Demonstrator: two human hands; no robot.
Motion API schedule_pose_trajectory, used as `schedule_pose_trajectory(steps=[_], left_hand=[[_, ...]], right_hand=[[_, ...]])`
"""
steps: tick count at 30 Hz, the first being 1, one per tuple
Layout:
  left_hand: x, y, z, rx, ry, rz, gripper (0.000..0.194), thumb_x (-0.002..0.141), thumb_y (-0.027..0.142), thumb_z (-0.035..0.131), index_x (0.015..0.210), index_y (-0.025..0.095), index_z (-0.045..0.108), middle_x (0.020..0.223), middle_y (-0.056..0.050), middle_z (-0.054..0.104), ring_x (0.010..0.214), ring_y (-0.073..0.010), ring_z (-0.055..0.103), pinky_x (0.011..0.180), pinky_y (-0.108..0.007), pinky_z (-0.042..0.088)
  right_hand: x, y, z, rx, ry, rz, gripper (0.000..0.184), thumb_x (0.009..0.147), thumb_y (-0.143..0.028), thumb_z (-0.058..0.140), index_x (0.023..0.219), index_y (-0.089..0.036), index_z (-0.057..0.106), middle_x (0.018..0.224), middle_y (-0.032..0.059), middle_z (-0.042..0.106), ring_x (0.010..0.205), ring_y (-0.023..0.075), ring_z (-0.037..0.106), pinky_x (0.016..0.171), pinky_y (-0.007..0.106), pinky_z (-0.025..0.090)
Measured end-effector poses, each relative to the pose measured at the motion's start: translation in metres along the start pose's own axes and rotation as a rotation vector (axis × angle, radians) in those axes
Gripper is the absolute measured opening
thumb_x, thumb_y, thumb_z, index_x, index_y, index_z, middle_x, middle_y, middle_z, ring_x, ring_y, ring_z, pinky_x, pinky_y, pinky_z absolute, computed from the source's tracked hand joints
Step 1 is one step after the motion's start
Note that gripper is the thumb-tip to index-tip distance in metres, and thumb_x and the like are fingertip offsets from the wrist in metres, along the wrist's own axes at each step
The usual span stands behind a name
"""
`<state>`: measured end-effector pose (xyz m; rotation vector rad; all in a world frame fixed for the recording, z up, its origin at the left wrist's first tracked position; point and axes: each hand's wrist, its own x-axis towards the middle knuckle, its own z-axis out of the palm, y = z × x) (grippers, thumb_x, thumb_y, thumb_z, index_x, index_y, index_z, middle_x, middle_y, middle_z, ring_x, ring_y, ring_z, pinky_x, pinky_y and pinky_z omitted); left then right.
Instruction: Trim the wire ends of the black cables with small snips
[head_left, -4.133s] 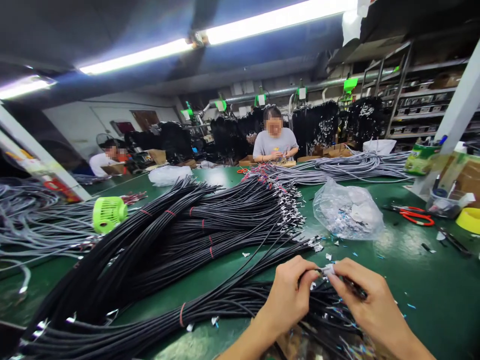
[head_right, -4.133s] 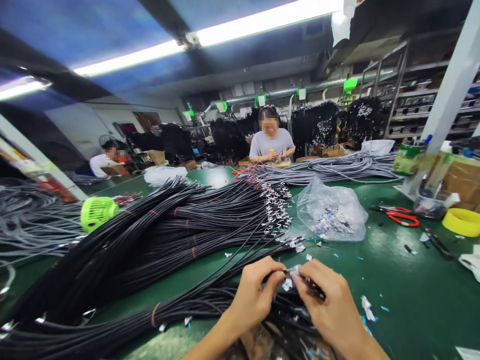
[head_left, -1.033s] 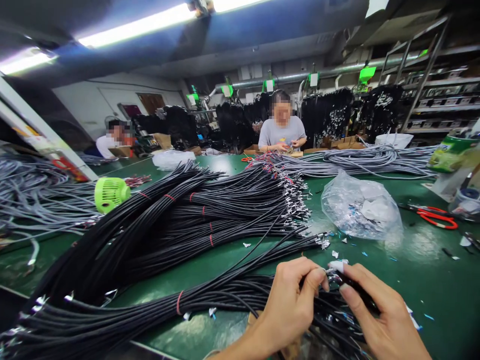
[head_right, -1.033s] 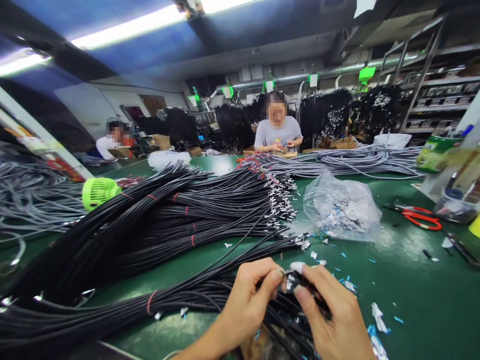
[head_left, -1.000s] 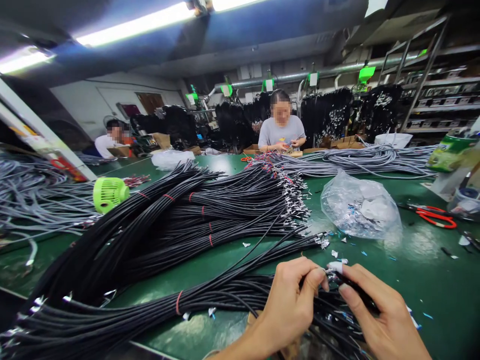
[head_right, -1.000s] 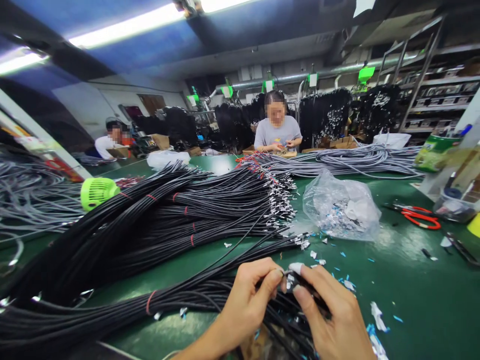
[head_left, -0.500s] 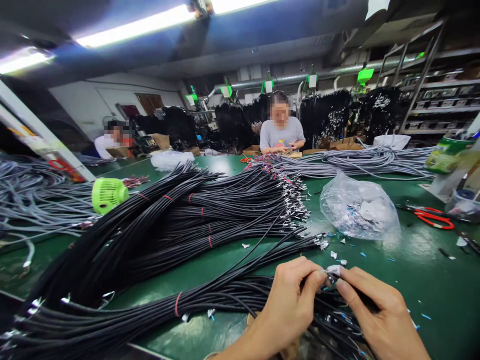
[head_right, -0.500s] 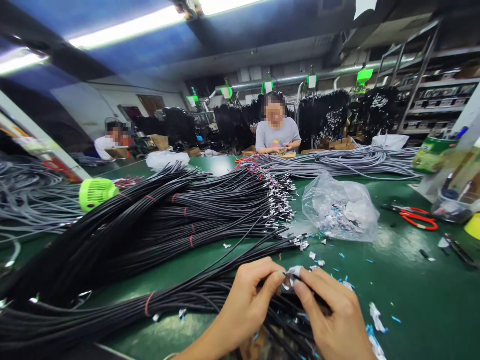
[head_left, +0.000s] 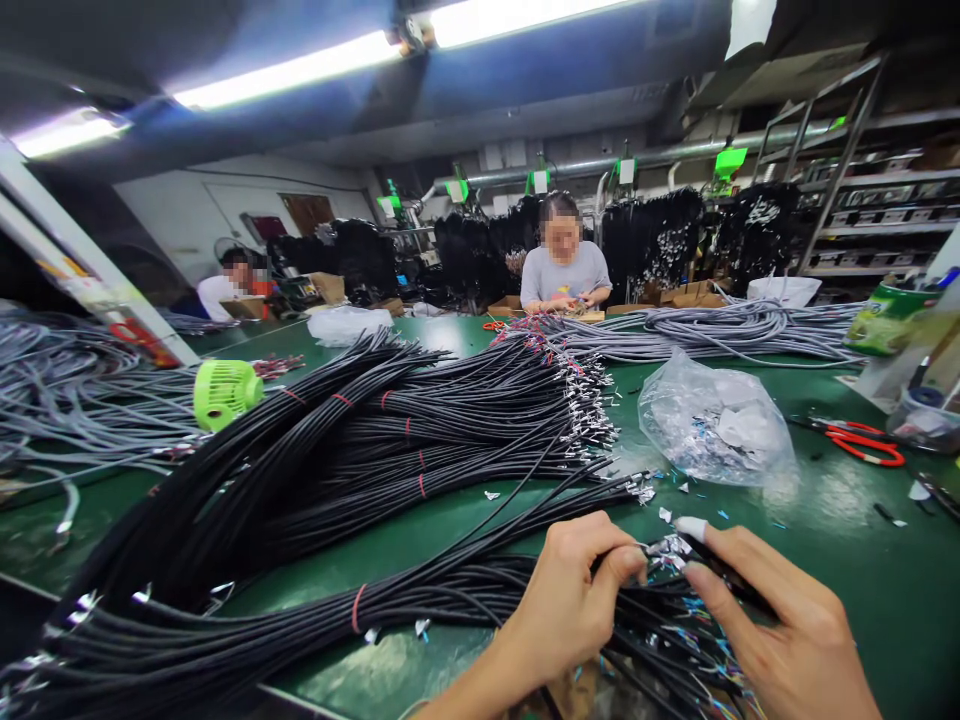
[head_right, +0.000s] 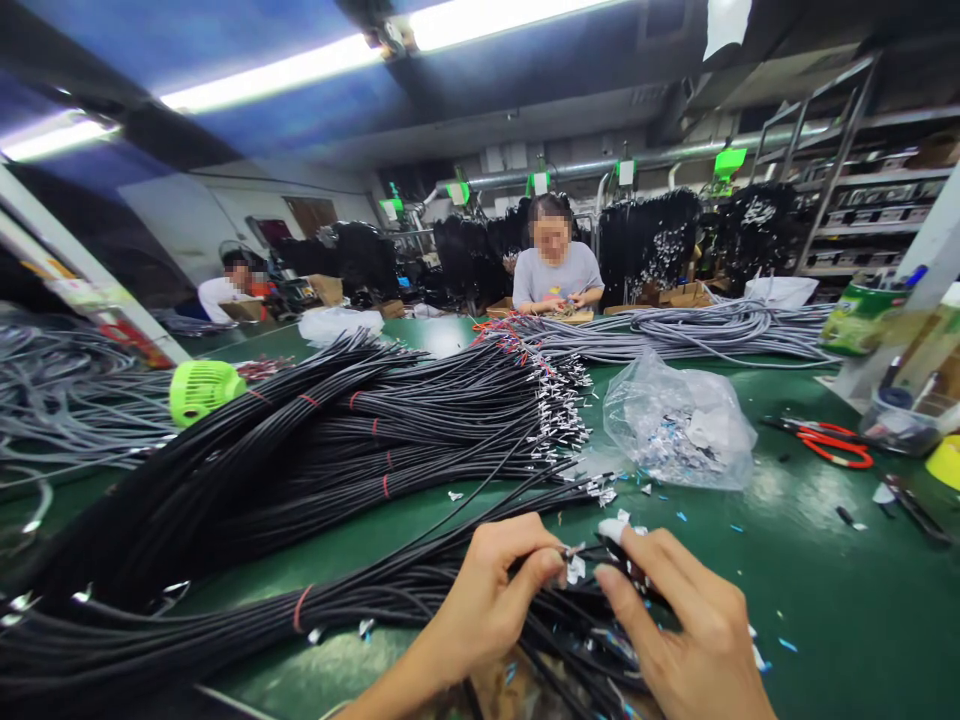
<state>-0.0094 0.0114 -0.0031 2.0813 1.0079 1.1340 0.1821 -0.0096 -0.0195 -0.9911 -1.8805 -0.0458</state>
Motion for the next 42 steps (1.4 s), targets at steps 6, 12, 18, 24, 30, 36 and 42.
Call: schedule_pose_trajectory(steps=[6, 12, 18, 24, 30, 36, 42], left_hand=[[-0.001, 0.006, -0.002, 0.121, -0.084, 0.042, 0.022, 0.086, 0.015, 0.053, 0.066, 0.013, 0.064, 0.059, 0.0, 0.054, 0.057, -0.0106, 0.048, 0.054, -0.022, 0.032], [-0.003, 0.0, 0.001, 0.301, -0.19, 0.092, 0.021, 0.088, 0.018, 0.05, 0.073, 0.015, 0.065, 0.064, -0.001, 0.054, 0.057, -0.0113, 0.049, 0.053, -0.024, 0.032], [0.0, -0.003, -0.002, 0.32, -0.261, 0.152, 0.017, 0.087, 0.017, 0.054, 0.075, 0.014, 0.065, 0.068, -0.001, 0.056, 0.061, -0.0118, 0.051, 0.056, -0.023, 0.035], [0.0, 0.003, -0.009, 0.264, -0.241, 0.136, 0.016, 0.088, 0.015, 0.053, 0.078, 0.014, 0.066, 0.07, -0.002, 0.059, 0.062, -0.012, 0.052, 0.056, -0.023, 0.035], [-0.001, 0.003, -0.008, 0.415, -0.274, 0.151, 0.023, 0.091, 0.02, 0.047, 0.077, 0.016, 0.064, 0.068, -0.001, 0.056, 0.059, -0.0123, 0.05, 0.053, -0.026, 0.031], [0.0, 0.003, -0.006, 0.518, -0.336, 0.158, 0.025, 0.092, 0.024, 0.044, 0.073, 0.017, 0.06, 0.069, 0.0, 0.055, 0.059, -0.0129, 0.051, 0.05, -0.028, 0.025], [-0.001, 0.003, -0.006, 0.544, -0.371, 0.147, 0.023, 0.092, 0.023, 0.044, 0.076, 0.017, 0.06, 0.071, -0.001, 0.057, 0.062, -0.0136, 0.052, 0.05, -0.028, 0.024]], right_hand=[[-0.004, 0.001, -0.008, -0.133, -0.07, -0.276, 0.023, 0.089, -0.006, 0.046, 0.109, -0.012, 0.057, 0.089, 0.0109, 0.063, 0.069, 0.0149, 0.064, 0.055, 0.023, 0.048], [-0.001, 0.002, -0.011, -0.328, -0.274, -0.508, 0.028, 0.091, -0.005, 0.032, 0.109, -0.006, 0.054, 0.082, 0.0138, 0.066, 0.061, 0.017, 0.064, 0.051, 0.026, 0.049], [0.001, 0.004, -0.004, -0.479, -0.391, -0.453, 0.031, 0.083, -0.001, 0.029, 0.094, -0.01, 0.056, 0.076, 0.0105, 0.064, 0.049, 0.0185, 0.06, 0.042, 0.029, 0.045], [0.006, 0.004, -0.014, -0.273, -0.343, -0.352, 0.041, 0.074, 0.003, 0.034, 0.107, -0.013, 0.052, 0.088, 0.0099, 0.065, 0.057, 0.016, 0.062, 0.047, 0.026, 0.045], [0.005, -0.003, -0.017, -0.319, -0.285, -0.465, 0.032, 0.084, -0.002, 0.033, 0.103, -0.011, 0.057, 0.086, 0.0127, 0.069, 0.068, 0.0189, 0.066, 0.056, 0.027, 0.05], [0.007, -0.007, -0.011, -0.364, -0.33, -0.527, 0.038, 0.096, -0.009, 0.021, 0.096, -0.009, 0.059, 0.079, 0.0123, 0.07, 0.061, 0.0176, 0.066, 0.053, 0.027, 0.049], [0.004, -0.008, -0.01, -0.394, -0.372, -0.536, 0.039, 0.095, -0.007, 0.02, 0.095, -0.009, 0.059, 0.075, 0.0101, 0.069, 0.059, 0.0168, 0.064, 0.052, 0.028, 0.048]])
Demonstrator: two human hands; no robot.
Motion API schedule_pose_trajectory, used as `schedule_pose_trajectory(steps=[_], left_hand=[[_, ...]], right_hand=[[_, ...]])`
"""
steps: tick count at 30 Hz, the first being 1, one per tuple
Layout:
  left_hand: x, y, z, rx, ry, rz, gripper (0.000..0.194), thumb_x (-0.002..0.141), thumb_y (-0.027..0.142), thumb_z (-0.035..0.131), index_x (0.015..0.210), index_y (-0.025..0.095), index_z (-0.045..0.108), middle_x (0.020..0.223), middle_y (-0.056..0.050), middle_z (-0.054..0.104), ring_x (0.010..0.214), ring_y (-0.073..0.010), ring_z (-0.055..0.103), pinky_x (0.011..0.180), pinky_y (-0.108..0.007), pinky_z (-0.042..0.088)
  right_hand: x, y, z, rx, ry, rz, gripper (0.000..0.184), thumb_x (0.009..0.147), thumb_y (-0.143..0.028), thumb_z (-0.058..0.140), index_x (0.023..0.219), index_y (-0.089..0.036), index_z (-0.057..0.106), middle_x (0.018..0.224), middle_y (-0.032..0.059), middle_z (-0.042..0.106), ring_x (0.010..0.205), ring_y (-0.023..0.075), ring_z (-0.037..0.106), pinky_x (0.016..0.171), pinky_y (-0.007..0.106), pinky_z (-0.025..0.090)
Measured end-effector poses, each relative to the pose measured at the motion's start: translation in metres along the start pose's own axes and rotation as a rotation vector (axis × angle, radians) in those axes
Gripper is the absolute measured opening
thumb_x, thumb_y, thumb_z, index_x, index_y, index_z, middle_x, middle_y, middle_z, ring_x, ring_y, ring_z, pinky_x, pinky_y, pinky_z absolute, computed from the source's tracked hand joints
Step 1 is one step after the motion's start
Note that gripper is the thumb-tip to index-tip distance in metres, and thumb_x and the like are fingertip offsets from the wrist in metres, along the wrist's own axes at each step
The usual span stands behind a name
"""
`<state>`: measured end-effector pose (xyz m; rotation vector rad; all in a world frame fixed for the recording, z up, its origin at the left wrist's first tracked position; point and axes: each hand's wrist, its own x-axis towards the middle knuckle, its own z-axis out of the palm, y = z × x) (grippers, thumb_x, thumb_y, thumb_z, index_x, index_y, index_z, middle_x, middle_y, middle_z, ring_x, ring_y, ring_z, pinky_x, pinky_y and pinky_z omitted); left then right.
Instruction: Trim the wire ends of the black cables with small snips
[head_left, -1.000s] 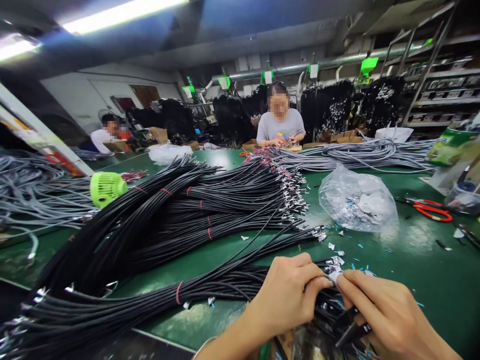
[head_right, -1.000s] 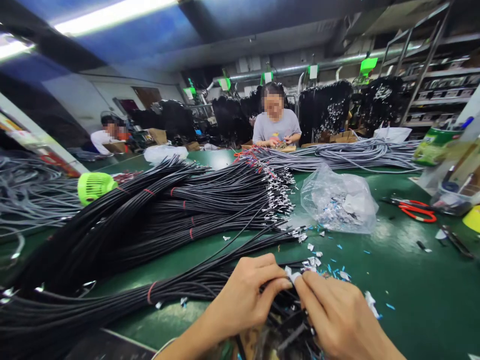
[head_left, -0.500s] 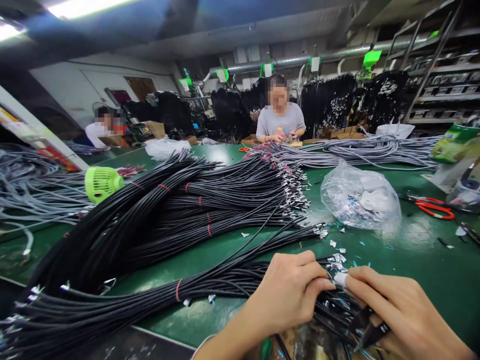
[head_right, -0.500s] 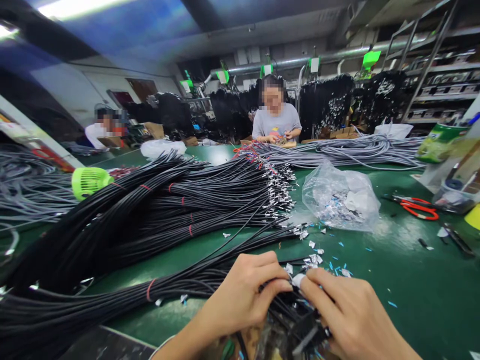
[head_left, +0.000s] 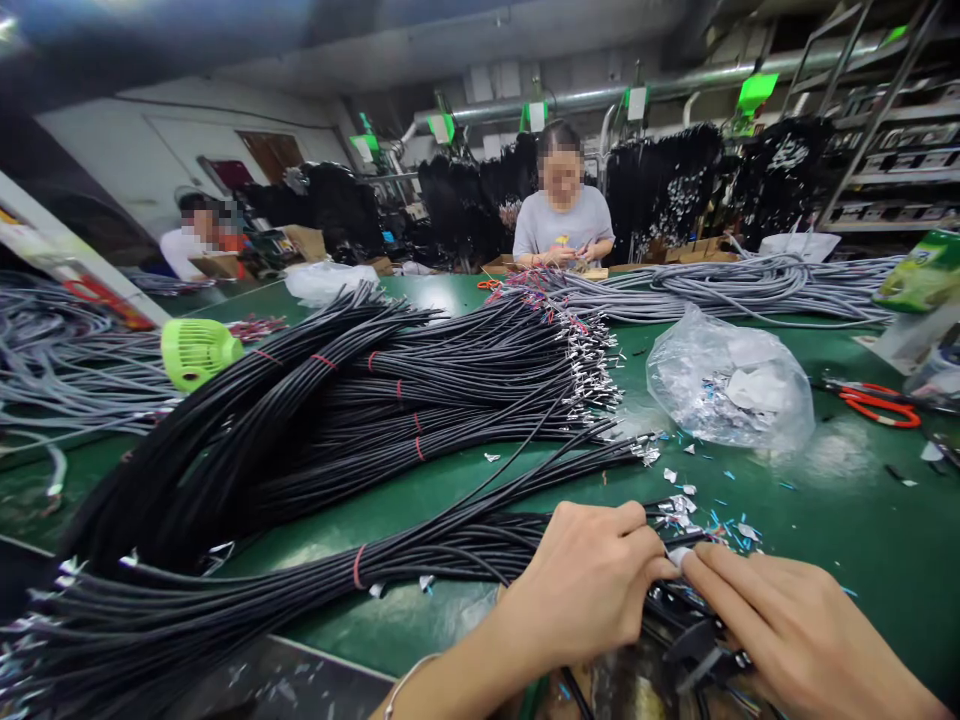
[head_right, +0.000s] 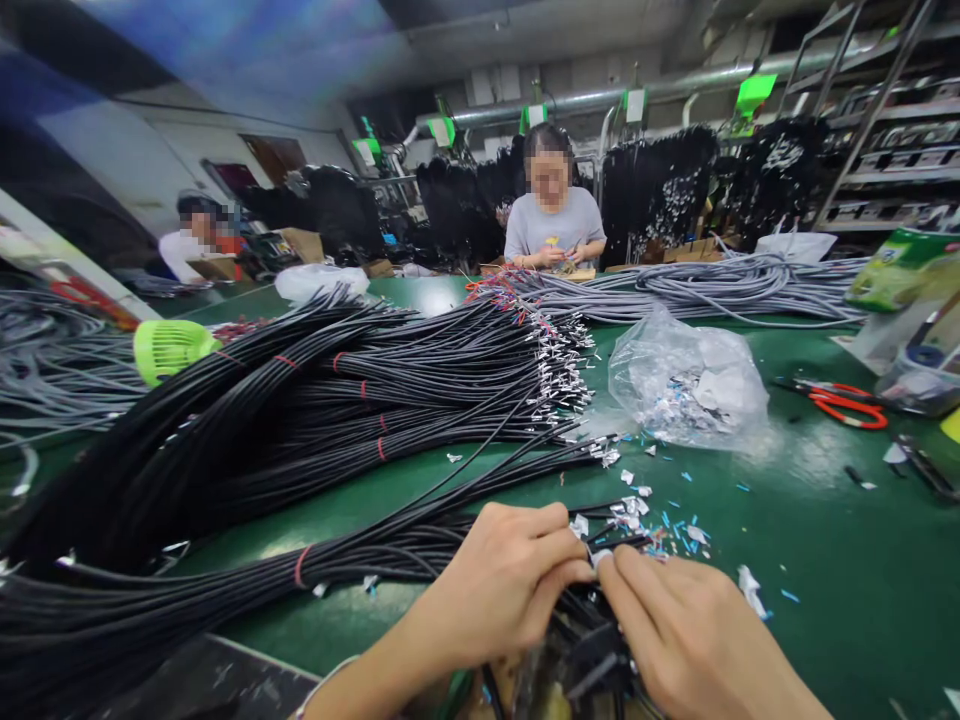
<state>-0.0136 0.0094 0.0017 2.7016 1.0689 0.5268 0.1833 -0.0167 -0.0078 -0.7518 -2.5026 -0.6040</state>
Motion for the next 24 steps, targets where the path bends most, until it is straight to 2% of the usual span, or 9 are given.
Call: schedule_pose_trajectory(steps=[7, 10, 13, 14, 17, 21, 23, 24], left_hand=[[0.0, -0.003, 0.0, -0.113, -0.006, 0.034, 0.022, 0.093, 0.021, 0.045, 0.084, 0.017, 0.065, 0.074, -0.001, 0.058, 0.064, -0.0137, 0.054, 0.056, -0.025, 0.036], [-0.001, -0.005, -0.003, -0.205, 0.02, 0.03, 0.02, 0.091, 0.018, 0.047, 0.084, 0.017, 0.065, 0.074, -0.002, 0.058, 0.067, -0.0141, 0.055, 0.059, -0.024, 0.038], [-0.003, -0.007, -0.009, -0.358, 0.076, 0.048, 0.017, 0.088, 0.013, 0.05, 0.082, 0.017, 0.065, 0.076, -0.002, 0.059, 0.069, -0.0138, 0.056, 0.062, -0.023, 0.039], [-0.004, -0.008, -0.011, -0.416, 0.103, 0.056, 0.015, 0.087, 0.012, 0.051, 0.081, 0.016, 0.064, 0.076, -0.002, 0.06, 0.07, -0.0136, 0.056, 0.062, -0.023, 0.039], [-0.005, -0.009, -0.016, -0.532, 0.215, 0.041, 0.012, 0.084, 0.011, 0.055, 0.076, 0.015, 0.063, 0.072, -0.002, 0.059, 0.067, -0.013, 0.054, 0.06, -0.022, 0.037], [-0.007, -0.008, -0.017, -0.51, 0.322, -0.03, 0.016, 0.086, 0.013, 0.051, 0.074, 0.015, 0.063, 0.069, -0.003, 0.059, 0.063, -0.0128, 0.053, 0.058, -0.024, 0.034], [-0.008, -0.007, -0.015, -0.462, 0.359, -0.053, 0.018, 0.086, 0.014, 0.049, 0.074, 0.014, 0.063, 0.068, -0.003, 0.059, 0.062, -0.0133, 0.053, 0.057, -0.025, 0.033], [-0.008, -0.006, -0.014, -0.44, 0.376, -0.064, 0.019, 0.086, 0.014, 0.048, 0.074, 0.014, 0.064, 0.067, -0.004, 0.06, 0.062, -0.0137, 0.053, 0.056, -0.025, 0.033]], right_hand=[[0.001, -0.007, 0.002, -0.014, -0.059, -0.039, 0.031, 0.087, -0.001, 0.031, 0.086, -0.009, 0.061, 0.068, 0.0073, 0.062, 0.051, 0.0169, 0.056, 0.047, 0.03, 0.04], [0.007, 0.001, -0.005, 0.153, -0.166, 0.067, 0.027, 0.084, -0.002, 0.037, 0.082, -0.014, 0.06, 0.066, 0.003, 0.056, 0.051, 0.0154, 0.051, 0.047, 0.028, 0.035], [0.023, 0.016, -0.015, 0.374, -0.252, 0.216, 0.024, 0.08, -0.003, 0.041, 0.081, -0.018, 0.059, 0.069, 0.0005, 0.056, 0.057, 0.0139, 0.052, 0.053, 0.026, 0.035], [0.029, 0.022, -0.017, 0.432, -0.242, 0.249, 0.022, 0.08, -0.004, 0.042, 0.079, -0.018, 0.058, 0.069, -0.0002, 0.056, 0.059, 0.013, 0.052, 0.053, 0.025, 0.035], [0.044, 0.035, -0.018, 0.507, -0.105, 0.327, 0.015, 0.083, -0.008, 0.047, 0.077, -0.017, 0.058, 0.065, -0.0016, 0.055, 0.056, 0.0108, 0.05, 0.051, 0.022, 0.036], [0.038, 0.03, -0.013, 0.387, 0.047, 0.47, 0.008, 0.086, -0.024, 0.056, 0.083, -0.018, 0.059, 0.065, -0.0012, 0.06, 0.054, 0.0115, 0.056, 0.05, 0.021, 0.043], [0.026, 0.021, -0.01, 0.194, 0.138, 0.497, 0.031, 0.084, -0.04, 0.059, 0.103, -0.016, 0.059, 0.083, 0.0053, 0.068, 0.064, 0.0163, 0.064, 0.057, 0.025, 0.049], [0.02, 0.017, -0.009, 0.095, 0.173, 0.478, 0.034, 0.086, -0.042, 0.056, 0.108, -0.016, 0.058, 0.089, 0.008, 0.069, 0.071, 0.0189, 0.066, 0.06, 0.027, 0.051]])
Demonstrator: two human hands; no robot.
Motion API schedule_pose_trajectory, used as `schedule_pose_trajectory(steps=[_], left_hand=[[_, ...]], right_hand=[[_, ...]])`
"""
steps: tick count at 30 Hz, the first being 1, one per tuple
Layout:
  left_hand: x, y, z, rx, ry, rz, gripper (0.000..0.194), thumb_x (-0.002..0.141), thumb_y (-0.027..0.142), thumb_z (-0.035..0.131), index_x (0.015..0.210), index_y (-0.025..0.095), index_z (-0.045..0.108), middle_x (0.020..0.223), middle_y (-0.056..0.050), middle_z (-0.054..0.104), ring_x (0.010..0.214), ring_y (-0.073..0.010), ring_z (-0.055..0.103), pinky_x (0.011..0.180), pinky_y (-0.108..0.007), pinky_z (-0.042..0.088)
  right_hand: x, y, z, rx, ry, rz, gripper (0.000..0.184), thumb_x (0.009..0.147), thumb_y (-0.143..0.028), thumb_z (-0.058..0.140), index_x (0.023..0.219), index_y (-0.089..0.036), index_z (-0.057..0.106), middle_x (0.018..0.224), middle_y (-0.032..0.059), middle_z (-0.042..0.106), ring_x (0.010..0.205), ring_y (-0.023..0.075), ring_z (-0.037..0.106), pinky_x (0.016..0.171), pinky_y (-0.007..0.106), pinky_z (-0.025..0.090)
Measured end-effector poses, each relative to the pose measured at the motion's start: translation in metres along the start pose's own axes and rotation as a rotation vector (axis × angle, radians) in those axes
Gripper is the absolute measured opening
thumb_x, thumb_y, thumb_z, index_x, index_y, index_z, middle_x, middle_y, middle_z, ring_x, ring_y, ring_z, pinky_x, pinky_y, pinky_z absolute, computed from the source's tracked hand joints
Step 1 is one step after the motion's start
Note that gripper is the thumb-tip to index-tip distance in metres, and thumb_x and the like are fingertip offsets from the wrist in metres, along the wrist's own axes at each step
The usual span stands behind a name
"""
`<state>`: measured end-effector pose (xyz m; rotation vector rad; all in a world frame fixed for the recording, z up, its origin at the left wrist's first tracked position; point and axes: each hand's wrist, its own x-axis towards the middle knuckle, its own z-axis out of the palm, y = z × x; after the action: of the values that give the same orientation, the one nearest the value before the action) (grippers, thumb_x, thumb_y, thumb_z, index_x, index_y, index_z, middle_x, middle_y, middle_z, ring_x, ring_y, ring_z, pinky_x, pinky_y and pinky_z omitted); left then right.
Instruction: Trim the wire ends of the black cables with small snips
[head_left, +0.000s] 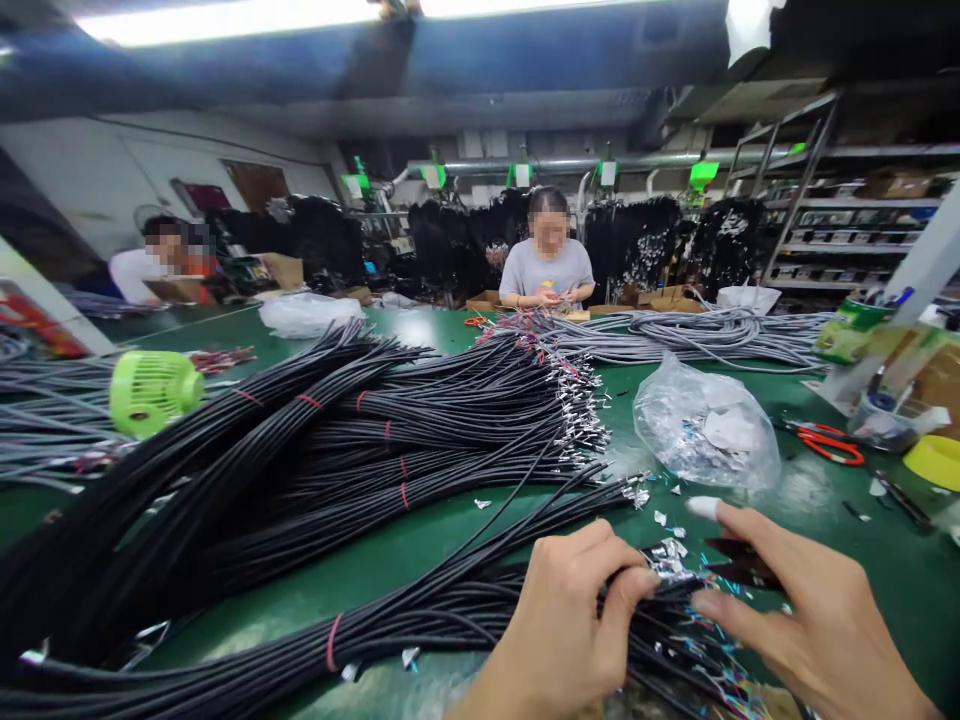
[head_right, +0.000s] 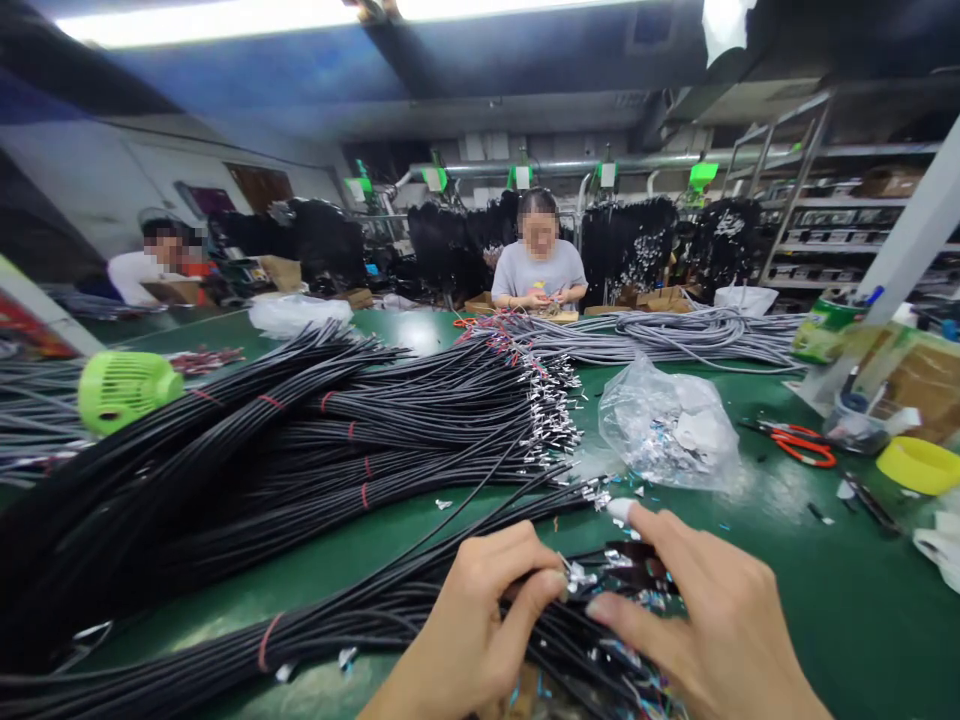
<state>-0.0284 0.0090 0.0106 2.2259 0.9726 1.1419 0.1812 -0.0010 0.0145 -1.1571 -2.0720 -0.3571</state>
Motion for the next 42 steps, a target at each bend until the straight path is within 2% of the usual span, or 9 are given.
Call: schedule_pose_trajectory(steps=[4, 8, 12, 18, 23, 29, 35, 42], left_hand=[[-0.002, -0.001, 0.007, 0.061, 0.031, -0.013, 0.02, 0.085, 0.015, 0.047, 0.074, 0.015, 0.064, 0.066, -0.005, 0.06, 0.059, -0.0146, 0.054, 0.055, -0.026, 0.034], [-0.002, -0.001, 0.01, 0.104, 0.036, -0.034, 0.018, 0.084, 0.015, 0.049, 0.074, 0.016, 0.063, 0.067, -0.005, 0.061, 0.059, -0.0149, 0.055, 0.055, -0.026, 0.035], [-0.002, -0.001, 0.011, 0.111, 0.039, -0.027, 0.018, 0.084, 0.015, 0.049, 0.074, 0.015, 0.063, 0.067, -0.005, 0.061, 0.059, -0.0147, 0.055, 0.055, -0.026, 0.036], [-0.003, -0.002, 0.013, 0.124, 0.038, -0.011, 0.017, 0.085, 0.015, 0.05, 0.075, 0.015, 0.064, 0.067, -0.005, 0.061, 0.058, -0.0144, 0.055, 0.054, -0.026, 0.035], [-0.002, -0.002, 0.012, 0.12, 0.034, -0.004, 0.018, 0.085, 0.014, 0.048, 0.075, 0.015, 0.063, 0.066, -0.005, 0.061, 0.059, -0.0144, 0.055, 0.054, -0.026, 0.035], [-0.001, -0.002, 0.012, 0.123, 0.045, 0.0, 0.017, 0.085, 0.014, 0.05, 0.075, 0.015, 0.063, 0.066, -0.004, 0.061, 0.058, -0.0139, 0.055, 0.054, -0.025, 0.035], [-0.003, -0.002, 0.014, 0.134, 0.051, 0.008, 0.016, 0.084, 0.012, 0.05, 0.076, 0.015, 0.063, 0.065, -0.004, 0.061, 0.058, -0.0139, 0.055, 0.054, -0.025, 0.035], [-0.003, -0.002, 0.015, 0.126, 0.063, 0.001, 0.015, 0.084, 0.013, 0.051, 0.077, 0.015, 0.064, 0.067, -0.003, 0.061, 0.059, -0.0138, 0.055, 0.055, -0.025, 0.035]], right_hand=[[-0.016, -0.001, 0.003, -0.16, 0.045, -0.144, 0.017, 0.088, -0.026, 0.057, 0.101, -0.021, 0.065, 0.084, 0.0036, 0.07, 0.064, 0.0158, 0.066, 0.058, 0.026, 0.047], [-0.019, 0.003, 0.004, -0.204, 0.112, -0.235, 0.023, 0.08, -0.018, 0.066, 0.103, -0.021, 0.067, 0.084, 0.0026, 0.073, 0.065, 0.0173, 0.066, 0.062, 0.03, 0.046], [-0.023, 0.006, 0.0, -0.211, 0.113, -0.301, 0.025, 0.079, -0.018, 0.068, 0.103, -0.02, 0.067, 0.087, 0.0046, 0.074, 0.067, 0.0197, 0.067, 0.066, 0.033, 0.046], [-0.034, 0.008, 0.0, -0.216, 0.075, -0.289, 0.021, 0.084, -0.017, 0.06, 0.102, -0.025, 0.068, 0.095, 0.0058, 0.074, 0.076, 0.0261, 0.068, 0.071, 0.042, 0.044], [-0.035, 0.013, 0.001, -0.238, 0.085, -0.336, 0.023, 0.081, -0.017, 0.064, 0.102, -0.025, 0.069, 0.093, 0.0048, 0.075, 0.069, 0.0235, 0.068, 0.069, 0.04, 0.043], [-0.034, 0.01, 0.004, -0.219, 0.123, -0.328, 0.013, 0.082, -0.022, 0.065, 0.092, -0.025, 0.072, 0.087, 0.0048, 0.076, 0.066, 0.0236, 0.069, 0.068, 0.038, 0.043], [-0.043, 0.012, 0.006, -0.216, 0.05, -0.309, 0.019, 0.085, -0.017, 0.06, 0.097, -0.025, 0.072, 0.095, 0.006, 0.074, 0.072, 0.0272, 0.071, 0.071, 0.042, 0.042], [-0.042, 0.013, 0.008, -0.218, 0.071, -0.343, 0.017, 0.083, -0.019, 0.061, 0.094, -0.024, 0.073, 0.092, 0.0067, 0.075, 0.069, 0.0278, 0.071, 0.067, 0.042, 0.043]])
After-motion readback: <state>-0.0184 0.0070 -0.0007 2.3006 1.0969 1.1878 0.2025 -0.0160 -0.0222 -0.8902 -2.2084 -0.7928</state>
